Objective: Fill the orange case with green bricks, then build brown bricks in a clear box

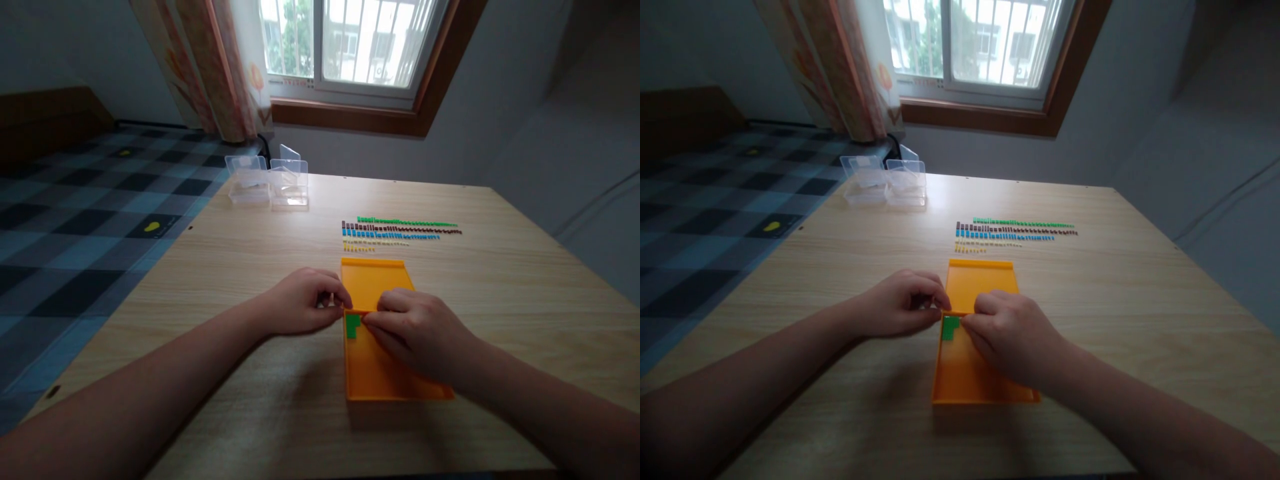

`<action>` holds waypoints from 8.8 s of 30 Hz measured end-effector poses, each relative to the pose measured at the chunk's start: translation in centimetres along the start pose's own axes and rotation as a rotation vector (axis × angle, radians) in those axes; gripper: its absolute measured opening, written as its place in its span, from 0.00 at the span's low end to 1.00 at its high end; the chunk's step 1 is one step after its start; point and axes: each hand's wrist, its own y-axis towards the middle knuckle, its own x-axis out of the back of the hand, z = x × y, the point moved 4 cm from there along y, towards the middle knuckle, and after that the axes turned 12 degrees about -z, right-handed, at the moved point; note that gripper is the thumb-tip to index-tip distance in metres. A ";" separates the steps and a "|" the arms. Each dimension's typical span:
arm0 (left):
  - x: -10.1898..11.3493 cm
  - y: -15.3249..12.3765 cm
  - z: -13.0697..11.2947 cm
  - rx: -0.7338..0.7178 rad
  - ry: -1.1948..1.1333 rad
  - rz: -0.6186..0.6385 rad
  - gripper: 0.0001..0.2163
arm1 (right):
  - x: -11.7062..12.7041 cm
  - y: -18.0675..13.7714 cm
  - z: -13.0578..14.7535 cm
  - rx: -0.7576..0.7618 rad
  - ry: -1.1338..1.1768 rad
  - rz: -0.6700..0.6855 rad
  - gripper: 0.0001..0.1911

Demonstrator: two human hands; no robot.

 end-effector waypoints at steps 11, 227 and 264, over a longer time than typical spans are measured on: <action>0.1 0.0 0.2 0.079 -0.067 -0.013 0.08 | 1.3 0.3 -0.6 0.022 0.093 -0.185 0.14; 0.4 0.1 0.6 0.073 -0.041 -0.152 0.07 | 1.8 0.3 -0.3 0.208 0.101 0.024 0.14; 0.2 -0.3 -0.2 -0.070 0.055 -0.081 0.08 | 0.5 0.3 -0.2 0.172 0.046 -0.006 0.14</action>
